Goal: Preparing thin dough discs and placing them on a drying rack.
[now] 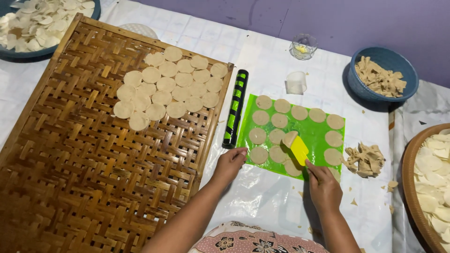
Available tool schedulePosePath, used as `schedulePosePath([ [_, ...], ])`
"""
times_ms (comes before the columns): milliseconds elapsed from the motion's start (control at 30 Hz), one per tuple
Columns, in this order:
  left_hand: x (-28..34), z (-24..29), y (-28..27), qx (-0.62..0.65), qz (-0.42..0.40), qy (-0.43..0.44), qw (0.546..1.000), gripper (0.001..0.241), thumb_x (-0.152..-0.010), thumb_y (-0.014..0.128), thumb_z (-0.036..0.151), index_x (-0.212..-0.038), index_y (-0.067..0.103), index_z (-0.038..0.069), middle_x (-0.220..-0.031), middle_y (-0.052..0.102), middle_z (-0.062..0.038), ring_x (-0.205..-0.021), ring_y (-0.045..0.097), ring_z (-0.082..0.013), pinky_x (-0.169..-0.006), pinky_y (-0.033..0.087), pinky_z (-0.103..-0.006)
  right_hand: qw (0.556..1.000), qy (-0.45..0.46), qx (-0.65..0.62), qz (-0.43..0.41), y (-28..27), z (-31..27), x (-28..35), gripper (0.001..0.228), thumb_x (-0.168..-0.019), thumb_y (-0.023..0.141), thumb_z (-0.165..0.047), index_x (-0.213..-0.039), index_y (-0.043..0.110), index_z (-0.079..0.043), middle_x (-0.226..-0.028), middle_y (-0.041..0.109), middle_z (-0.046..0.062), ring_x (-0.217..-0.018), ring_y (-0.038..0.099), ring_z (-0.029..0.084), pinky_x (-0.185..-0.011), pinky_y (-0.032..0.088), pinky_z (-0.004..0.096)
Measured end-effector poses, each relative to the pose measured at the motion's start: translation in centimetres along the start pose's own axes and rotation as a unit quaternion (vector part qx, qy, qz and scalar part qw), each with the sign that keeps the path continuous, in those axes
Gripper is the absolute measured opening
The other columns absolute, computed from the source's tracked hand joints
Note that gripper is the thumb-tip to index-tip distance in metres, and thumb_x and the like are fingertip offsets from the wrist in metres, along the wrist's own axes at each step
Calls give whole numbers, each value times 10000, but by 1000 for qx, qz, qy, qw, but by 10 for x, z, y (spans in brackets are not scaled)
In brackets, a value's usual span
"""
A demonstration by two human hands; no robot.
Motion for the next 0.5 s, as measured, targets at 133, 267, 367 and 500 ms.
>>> schedulePosePath([
  [133,-9,6,17,-36,-3,16,999,405,-976,582,227,-1310,666,14,-1107,749,-156,-1014,705,-186,-874,566,-275,997,-53,-46,32,0,-8,12,338,-940,691,-91,-1219,788,-255,-1015,721,-63,-744,642,131,-635,480,298],
  [267,-22,5,34,56,-21,-59,996,390,-983,612,216,-1282,667,-29,-1101,740,-168,-939,725,-185,-844,614,-253,991,-125,-23,32,-2,-34,23,414,-880,707,-56,-1213,782,-291,-1018,737,-75,-682,644,107,-579,489,276],
  [367,-30,0,35,107,-26,-70,992,365,-962,679,200,-1203,704,-73,-934,727,-155,-773,701,-156,-718,611,-209,988,-150,-6,25,-1,-45,29,402,-872,719,-97,-1212,778,-303,-1024,731,-96,-682,653,107,-581,486,281],
  [500,-36,-6,26,141,-3,-74,987,241,-907,737,80,-1108,746,-52,-898,720,-130,-680,653,-132,-635,582,-192,986,-164,23,8,5,-51,30,410,-865,727,-123,-1207,773,-345,-995,724,-112,-618,627,110,-557,480,299],
])
Point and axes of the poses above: each hand's wrist, its own x-axis away from the middle knuckle, its own y-axis out of the palm, z = x × y, the point moved 5 cm from there along -x, towards the middle knuckle
